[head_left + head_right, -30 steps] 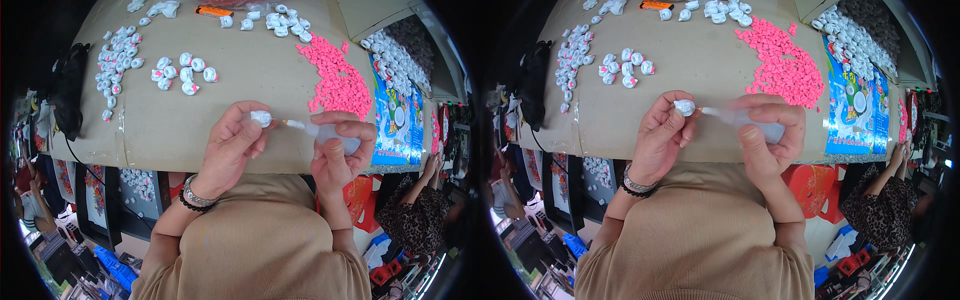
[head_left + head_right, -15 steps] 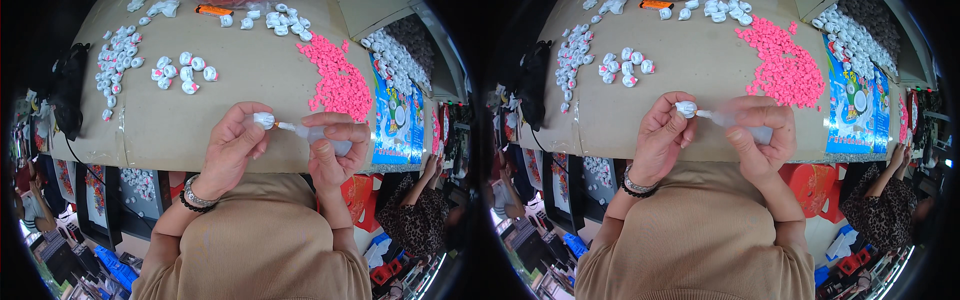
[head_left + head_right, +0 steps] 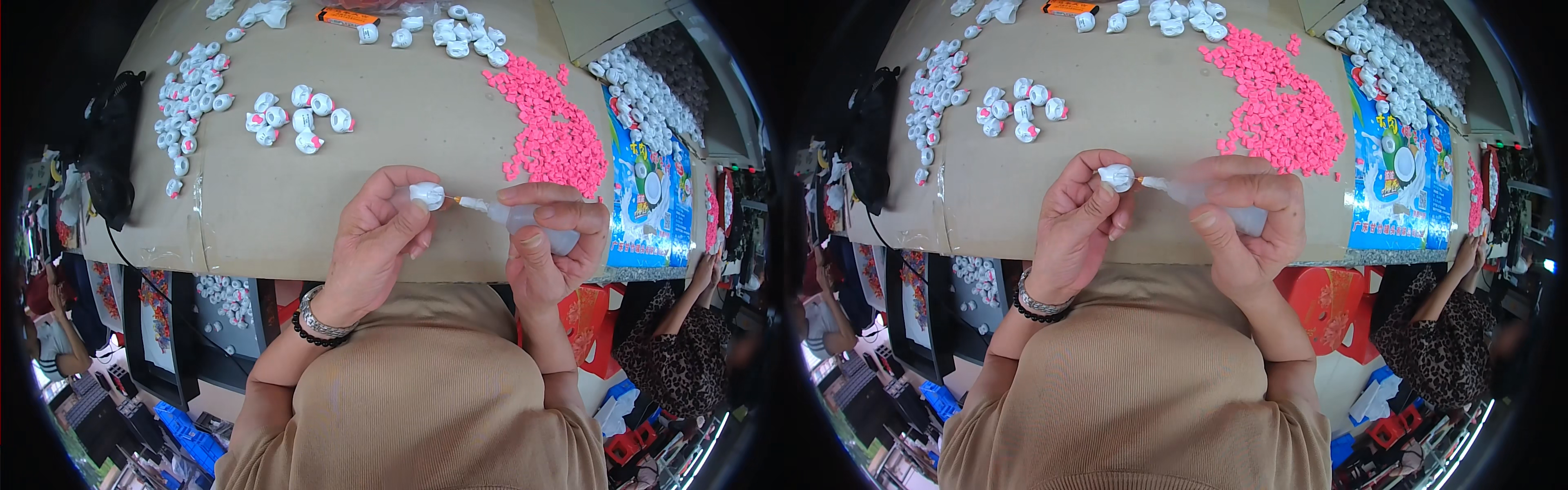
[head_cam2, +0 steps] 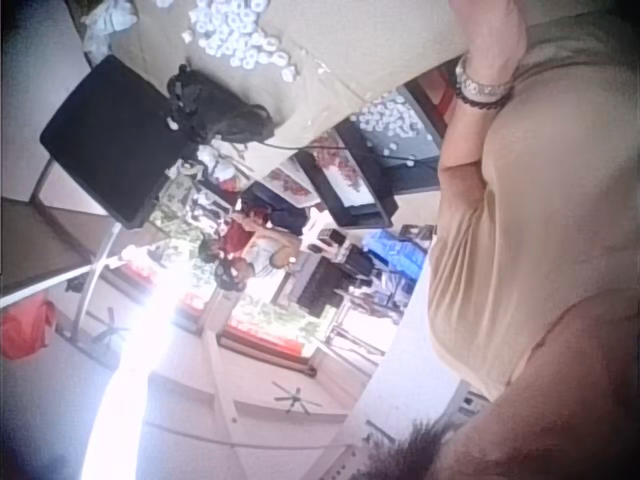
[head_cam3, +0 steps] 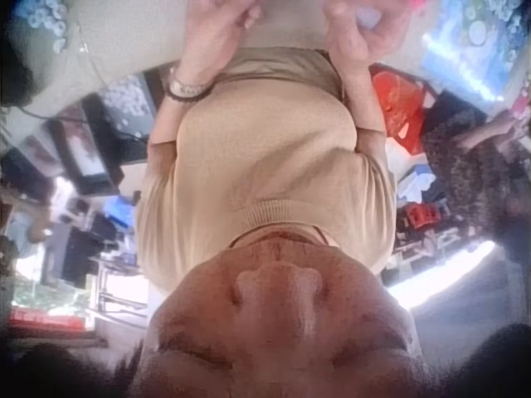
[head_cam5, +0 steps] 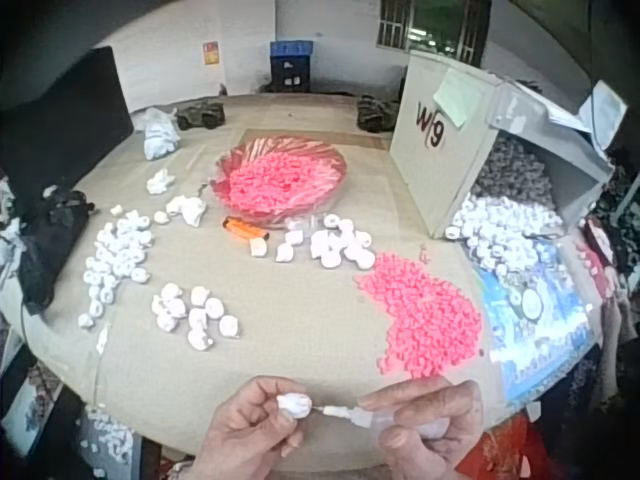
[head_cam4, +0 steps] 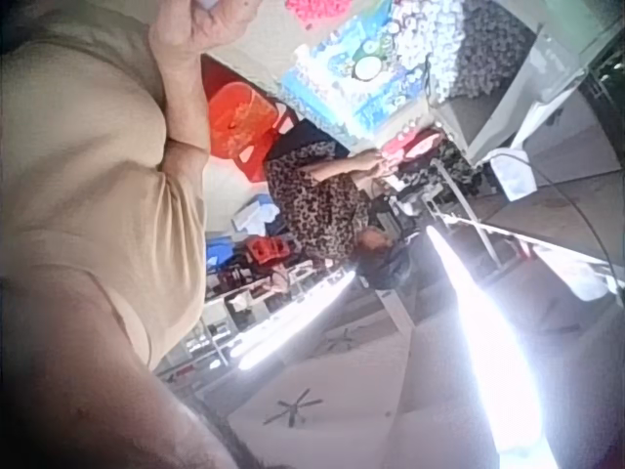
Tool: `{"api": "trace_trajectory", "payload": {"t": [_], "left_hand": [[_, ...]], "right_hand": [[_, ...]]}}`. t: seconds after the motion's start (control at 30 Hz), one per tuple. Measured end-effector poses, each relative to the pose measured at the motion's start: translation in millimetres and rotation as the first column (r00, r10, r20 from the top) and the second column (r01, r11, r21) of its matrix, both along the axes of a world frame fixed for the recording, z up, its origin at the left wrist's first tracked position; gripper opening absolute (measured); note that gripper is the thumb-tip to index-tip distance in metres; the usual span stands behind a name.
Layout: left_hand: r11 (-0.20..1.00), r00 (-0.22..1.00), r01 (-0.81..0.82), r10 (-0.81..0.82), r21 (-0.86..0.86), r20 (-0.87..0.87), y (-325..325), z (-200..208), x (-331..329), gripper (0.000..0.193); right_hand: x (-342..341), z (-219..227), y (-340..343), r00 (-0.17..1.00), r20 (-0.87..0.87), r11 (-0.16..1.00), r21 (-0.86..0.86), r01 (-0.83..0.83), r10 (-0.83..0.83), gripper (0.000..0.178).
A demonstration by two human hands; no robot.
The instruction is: Gluing small pink plastic decorations onto white round toy components.
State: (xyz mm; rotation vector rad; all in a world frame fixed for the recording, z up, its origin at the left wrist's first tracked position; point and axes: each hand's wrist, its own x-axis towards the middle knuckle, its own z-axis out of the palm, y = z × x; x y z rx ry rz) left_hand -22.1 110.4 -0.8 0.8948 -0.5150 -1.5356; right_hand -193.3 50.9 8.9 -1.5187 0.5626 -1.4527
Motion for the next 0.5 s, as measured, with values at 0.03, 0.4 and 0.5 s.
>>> {"api": "trace_trajectory", "payload": {"t": [0.03, 0.4, 0.5], "left_hand": [[1.0, 1.0, -0.004, 0.004, -0.001, -0.003, 0.0, 0.5, -0.1, 0.027], [0.999, 0.999, -0.044, 0.043, -0.031, -0.023, -1.2, -0.2, -1.7, 0.026], [0.999, 1.0, -0.028, 0.028, -0.037, -0.013, -1.4, -0.5, -1.5, 0.025]], "right_hand": [[0.2, -0.4, 0.1, 1.0, -0.001, 1.0, 0.01, 0.01, -0.01, 0.027], [-0.8, -1.3, -1.0, 0.999, 0.01, 0.999, -0.04, -0.033, 0.033, 0.02], [-0.1, -0.1, -1.3, 0.999, 0.008, 0.998, -0.046, -0.032, 0.032, 0.021]]}}
